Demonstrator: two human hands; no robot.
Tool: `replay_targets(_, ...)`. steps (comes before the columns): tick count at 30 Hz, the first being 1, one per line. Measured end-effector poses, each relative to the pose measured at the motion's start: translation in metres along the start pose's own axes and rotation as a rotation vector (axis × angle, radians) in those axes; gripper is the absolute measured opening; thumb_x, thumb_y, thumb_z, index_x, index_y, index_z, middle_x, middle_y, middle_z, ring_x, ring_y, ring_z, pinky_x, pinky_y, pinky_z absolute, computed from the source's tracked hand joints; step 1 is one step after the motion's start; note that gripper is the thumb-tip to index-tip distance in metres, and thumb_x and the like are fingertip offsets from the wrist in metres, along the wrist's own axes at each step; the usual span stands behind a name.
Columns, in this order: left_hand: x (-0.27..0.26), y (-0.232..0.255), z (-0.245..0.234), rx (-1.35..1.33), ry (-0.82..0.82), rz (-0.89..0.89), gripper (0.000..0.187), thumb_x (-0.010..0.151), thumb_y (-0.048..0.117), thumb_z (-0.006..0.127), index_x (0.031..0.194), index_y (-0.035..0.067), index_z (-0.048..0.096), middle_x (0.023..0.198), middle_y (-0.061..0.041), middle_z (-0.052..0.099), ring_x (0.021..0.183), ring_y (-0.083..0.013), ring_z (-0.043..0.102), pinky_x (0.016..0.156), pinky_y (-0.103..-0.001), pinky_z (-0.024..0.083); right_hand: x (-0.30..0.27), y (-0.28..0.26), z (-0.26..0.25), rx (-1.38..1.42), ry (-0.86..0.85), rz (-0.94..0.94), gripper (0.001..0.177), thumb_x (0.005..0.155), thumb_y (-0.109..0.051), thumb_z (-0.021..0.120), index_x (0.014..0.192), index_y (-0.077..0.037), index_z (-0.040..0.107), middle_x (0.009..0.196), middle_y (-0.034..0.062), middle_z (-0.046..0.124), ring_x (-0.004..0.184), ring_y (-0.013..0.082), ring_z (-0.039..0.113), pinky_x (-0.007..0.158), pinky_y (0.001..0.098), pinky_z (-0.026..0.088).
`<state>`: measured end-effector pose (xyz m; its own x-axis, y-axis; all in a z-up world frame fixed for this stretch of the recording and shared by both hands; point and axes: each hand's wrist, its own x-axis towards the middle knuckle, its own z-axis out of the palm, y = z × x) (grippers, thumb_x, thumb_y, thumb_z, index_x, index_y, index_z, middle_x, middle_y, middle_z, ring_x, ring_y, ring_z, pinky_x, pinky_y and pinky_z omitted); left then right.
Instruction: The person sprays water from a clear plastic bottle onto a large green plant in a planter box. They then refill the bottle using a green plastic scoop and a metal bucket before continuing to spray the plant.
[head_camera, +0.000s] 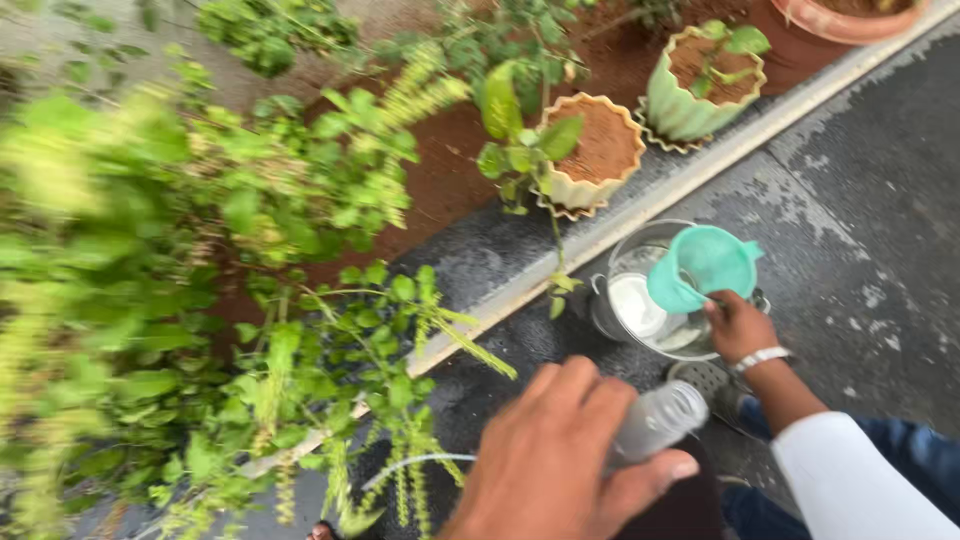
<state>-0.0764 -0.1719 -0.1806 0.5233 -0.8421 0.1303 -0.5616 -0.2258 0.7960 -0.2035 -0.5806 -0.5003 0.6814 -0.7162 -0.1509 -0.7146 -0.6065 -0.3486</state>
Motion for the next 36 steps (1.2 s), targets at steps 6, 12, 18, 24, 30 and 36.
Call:
replay_targets(6, -0.002, -0.011, 0.005, 0.0, -0.008, -0.02, 0.044, 0.085, 0.05, 0.08, 0.099, 0.009, 0.07, 0.09, -0.009, 0.058, 0.09, -0.0315, 0.064, 0.072, -0.046, 0.052, 0.008, -0.015, 0.027, -0.143, -0.155, 0.107, 0.031, 0.099, -0.037, 0.062, 0.125, -0.022, 0.071, 0.113, 0.0209, 0.073, 0.107, 0.0427, 0.069, 0.094, 0.0509, 0.054)
replay_targets(12, -0.015, -0.041, 0.013, 0.039, -0.032, -0.051, 0.048, 0.08, 0.051, 0.084, 0.102, 0.011, 0.071, 0.091, -0.008, 0.061, 0.088, -0.0285, 0.069, 0.072, -0.043, 0.053, 0.005, -0.05, 0.032, -0.39, -0.313, 0.088, 0.03, 0.104, -0.024, 0.05, 0.129, -0.021, 0.067, 0.118, 0.018, 0.073, 0.11, 0.0374, 0.072, 0.094, 0.05, 0.057)
replay_targets(18, -0.009, -0.063, 0.027, 0.005, -0.104, -0.059, 0.047, 0.082, 0.05, 0.085, 0.105, 0.012, 0.072, 0.092, -0.005, 0.062, 0.089, -0.0252, 0.071, 0.073, -0.041, 0.053, 0.02, -0.06, 0.04, -0.529, -0.36, 0.087, 0.035, 0.105, -0.025, 0.047, 0.136, -0.024, 0.063, 0.144, 0.0206, 0.057, 0.121, 0.0374, 0.066, 0.098, 0.0501, 0.056)
replay_targets(24, 0.001, -0.071, 0.032, 0.014, -0.13, -0.018, 0.045, 0.083, 0.047, 0.085, 0.107, 0.012, 0.071, 0.093, -0.006, 0.062, 0.089, -0.0265, 0.071, 0.073, -0.041, 0.054, 0.039, -0.056, 0.062, -0.627, -0.387, 0.046, 0.04, 0.106, -0.019, 0.043, 0.143, -0.02, 0.058, 0.164, 0.0282, 0.026, 0.123, 0.0384, 0.065, 0.098, 0.0475, 0.055)
replay_targets(30, -0.003, -0.094, 0.044, 0.043, -0.149, 0.003, 0.047, 0.084, 0.052, 0.084, 0.105, 0.012, 0.072, 0.092, -0.005, 0.063, 0.085, -0.0237, 0.072, 0.07, -0.04, 0.054, 0.047, -0.059, 0.077, -0.662, -0.425, 0.015, 0.044, 0.102, -0.014, 0.049, 0.147, -0.017, 0.053, 0.166, 0.0301, 0.02, 0.115, 0.0377, 0.07, 0.088, 0.0438, 0.06)
replay_targets(36, -0.013, -0.117, 0.053, 0.079, -0.177, -0.019, 0.049, 0.083, 0.058, 0.086, 0.099, 0.013, 0.074, 0.085, -0.004, 0.061, 0.078, -0.0198, 0.071, 0.067, -0.04, 0.053, 0.066, -0.066, 0.109, -0.708, -0.525, -0.045, 0.047, 0.104, -0.014, 0.047, 0.15, -0.016, 0.049, 0.167, 0.0272, 0.016, 0.12, 0.0401, 0.066, 0.09, 0.0479, 0.06)
